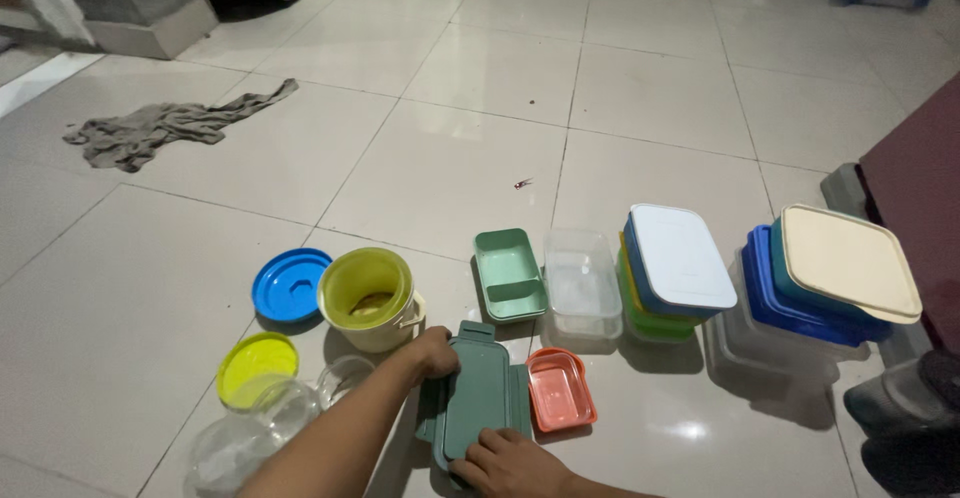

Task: The person opens and closes several plastic containers and food storage boxes on the floor, separating lids from bases and stacking them. They handle multiple containers of different colors and sizes, placing lids and bases in separate piles.

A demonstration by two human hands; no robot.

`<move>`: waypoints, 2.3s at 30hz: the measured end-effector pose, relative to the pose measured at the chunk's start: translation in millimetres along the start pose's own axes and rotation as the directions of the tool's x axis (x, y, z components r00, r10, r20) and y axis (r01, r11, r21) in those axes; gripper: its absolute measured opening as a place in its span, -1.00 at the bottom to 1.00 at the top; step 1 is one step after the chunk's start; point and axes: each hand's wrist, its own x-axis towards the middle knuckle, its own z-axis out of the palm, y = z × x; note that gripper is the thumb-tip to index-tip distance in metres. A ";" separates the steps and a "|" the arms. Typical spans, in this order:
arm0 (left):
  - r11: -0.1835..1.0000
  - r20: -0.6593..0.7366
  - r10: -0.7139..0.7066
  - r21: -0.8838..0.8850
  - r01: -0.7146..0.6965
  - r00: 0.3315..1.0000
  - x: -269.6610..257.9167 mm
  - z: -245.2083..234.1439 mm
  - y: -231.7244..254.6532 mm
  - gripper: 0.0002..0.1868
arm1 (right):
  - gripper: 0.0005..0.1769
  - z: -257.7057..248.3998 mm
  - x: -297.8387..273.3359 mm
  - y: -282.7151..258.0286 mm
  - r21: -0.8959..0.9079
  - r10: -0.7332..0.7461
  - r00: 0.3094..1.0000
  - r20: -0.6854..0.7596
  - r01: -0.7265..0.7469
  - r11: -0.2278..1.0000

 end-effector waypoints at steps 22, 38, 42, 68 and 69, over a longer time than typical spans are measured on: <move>0.912 -0.196 0.303 0.344 -0.224 0.933 -40.7 -31.6 97.5 -0.54 | -0.31 -106.0 36.1 71.4 0.104 0.290 0.942 -0.169 -0.276 0.956; 0.571 -0.649 0.653 0.083 -0.816 0.391 -172.2 -63.1 235.8 -0.54 | -0.13 -263.5 7.3 80.3 0.139 0.457 0.526 -0.718 -0.535 0.834; 0.635 -0.623 0.641 0.100 -0.766 0.449 -156.7 -58.3 230.7 -0.53 | -0.24 -240.4 1.9 83.0 0.309 0.574 0.679 -0.457 -0.484 0.819; 0.987 -0.539 0.144 0.023 -0.157 0.830 24.1 80.3 197.0 -0.58 | -0.26 -116.6 -49.3 148.1 0.089 0.851 0.524 0.041 -0.850 0.520; 0.992 -0.568 0.105 0.002 -0.127 0.816 27.3 79.6 194.2 -0.52 | -0.25 -116.9 -48.5 147.8 0.087 0.858 0.506 0.083 -0.862 0.500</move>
